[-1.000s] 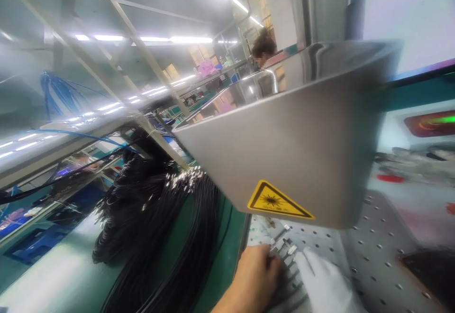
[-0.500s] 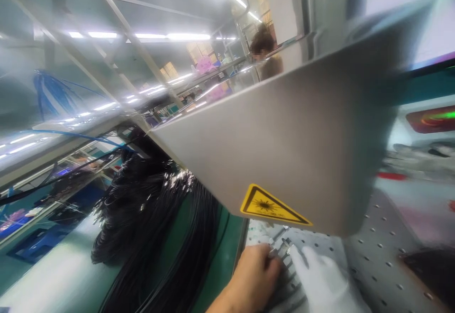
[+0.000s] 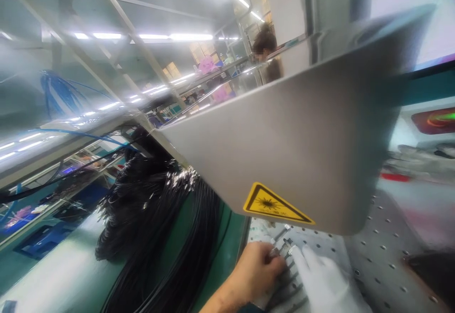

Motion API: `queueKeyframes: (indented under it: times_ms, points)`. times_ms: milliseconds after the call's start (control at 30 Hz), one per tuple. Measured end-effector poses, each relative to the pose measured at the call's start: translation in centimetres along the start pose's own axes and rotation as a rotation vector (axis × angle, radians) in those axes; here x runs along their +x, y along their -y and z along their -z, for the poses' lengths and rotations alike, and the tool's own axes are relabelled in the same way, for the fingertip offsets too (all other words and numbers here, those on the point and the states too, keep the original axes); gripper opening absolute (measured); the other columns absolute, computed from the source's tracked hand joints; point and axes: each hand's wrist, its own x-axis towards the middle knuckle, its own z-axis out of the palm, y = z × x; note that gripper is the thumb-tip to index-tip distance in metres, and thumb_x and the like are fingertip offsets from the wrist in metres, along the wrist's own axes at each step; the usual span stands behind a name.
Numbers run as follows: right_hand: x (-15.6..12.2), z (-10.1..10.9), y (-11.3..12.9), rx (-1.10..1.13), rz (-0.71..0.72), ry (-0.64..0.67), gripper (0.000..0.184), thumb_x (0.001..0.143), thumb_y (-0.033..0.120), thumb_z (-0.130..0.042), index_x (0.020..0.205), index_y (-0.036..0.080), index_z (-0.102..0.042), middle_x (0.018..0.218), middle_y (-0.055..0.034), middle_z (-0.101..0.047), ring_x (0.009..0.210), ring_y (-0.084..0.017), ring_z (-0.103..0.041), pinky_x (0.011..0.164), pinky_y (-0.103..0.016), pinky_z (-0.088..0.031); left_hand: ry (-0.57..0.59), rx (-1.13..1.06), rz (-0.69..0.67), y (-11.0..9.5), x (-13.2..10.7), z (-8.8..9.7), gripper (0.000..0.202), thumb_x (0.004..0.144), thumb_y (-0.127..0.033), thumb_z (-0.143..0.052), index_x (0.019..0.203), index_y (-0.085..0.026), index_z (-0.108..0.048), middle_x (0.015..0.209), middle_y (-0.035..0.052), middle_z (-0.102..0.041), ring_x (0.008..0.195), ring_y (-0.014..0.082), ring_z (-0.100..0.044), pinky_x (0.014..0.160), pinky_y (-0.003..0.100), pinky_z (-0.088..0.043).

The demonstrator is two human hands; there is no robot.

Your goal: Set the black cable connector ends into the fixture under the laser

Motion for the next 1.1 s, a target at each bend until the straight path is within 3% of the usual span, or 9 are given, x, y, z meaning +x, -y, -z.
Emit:
queueKeyframes:
  times_ms: [367, 667, 900, 1100]
  points:
    - [-1.0, -1.2, 0.2, 0.073, -0.06, -0.013, 0.04, 0.075, -0.005, -0.055, 0.093, 0.025, -0.074, 0.099, -0.0021, -0.071, 0.06, -0.011, -0.056, 0.053, -0.022, -0.042, 0.059, -0.198, 0.04, 1.1, 0.4, 0.2, 0.018, 0.072, -0.029, -0.056, 0.062, -0.02, -0.044, 0.056, -0.0067, -0.035, 0.054, 0.0089, -0.03, 0.051, 0.026, -0.021]
    - [-0.7, -0.3, 0.0, 0.081, -0.006, -0.007, 0.041, 0.07, -0.002, -0.056, 0.095, 0.026, -0.071, 0.098, -0.0027, -0.069, 0.064, -0.014, -0.055, 0.054, -0.022, -0.041, -0.019, -0.071, 0.012, 0.6, 0.3, -0.3, 0.022, 0.076, -0.022, -0.052, 0.06, -0.021, -0.038, 0.058, -0.0066, -0.033, 0.059, 0.0095, -0.03, 0.054, 0.027, -0.024]
    - [-1.0, -0.5, 0.1, 0.037, -0.008, 0.041, 0.037, 0.077, -0.001, -0.055, 0.099, 0.024, -0.072, 0.102, -0.0059, -0.069, 0.067, -0.015, -0.057, 0.061, -0.025, -0.046, -0.052, 0.023, 0.039, 0.1, 0.0, -0.5, 0.026, 0.081, -0.023, -0.051, 0.059, -0.022, -0.036, 0.057, -0.0062, -0.031, 0.06, 0.0108, -0.03, 0.054, 0.028, -0.023]
    - [-0.6, 0.2, 0.1, 0.016, 0.033, 0.017, 0.043, 0.076, -0.008, -0.053, 0.097, 0.023, -0.075, 0.098, -0.0037, -0.07, 0.064, -0.014, -0.057, 0.058, -0.024, -0.047, -0.079, 0.063, -0.007, 0.4, -0.2, -0.9, 0.025, 0.082, -0.027, -0.051, 0.061, -0.022, -0.039, 0.061, -0.0043, -0.039, 0.066, 0.0132, -0.037, 0.065, 0.027, -0.033]
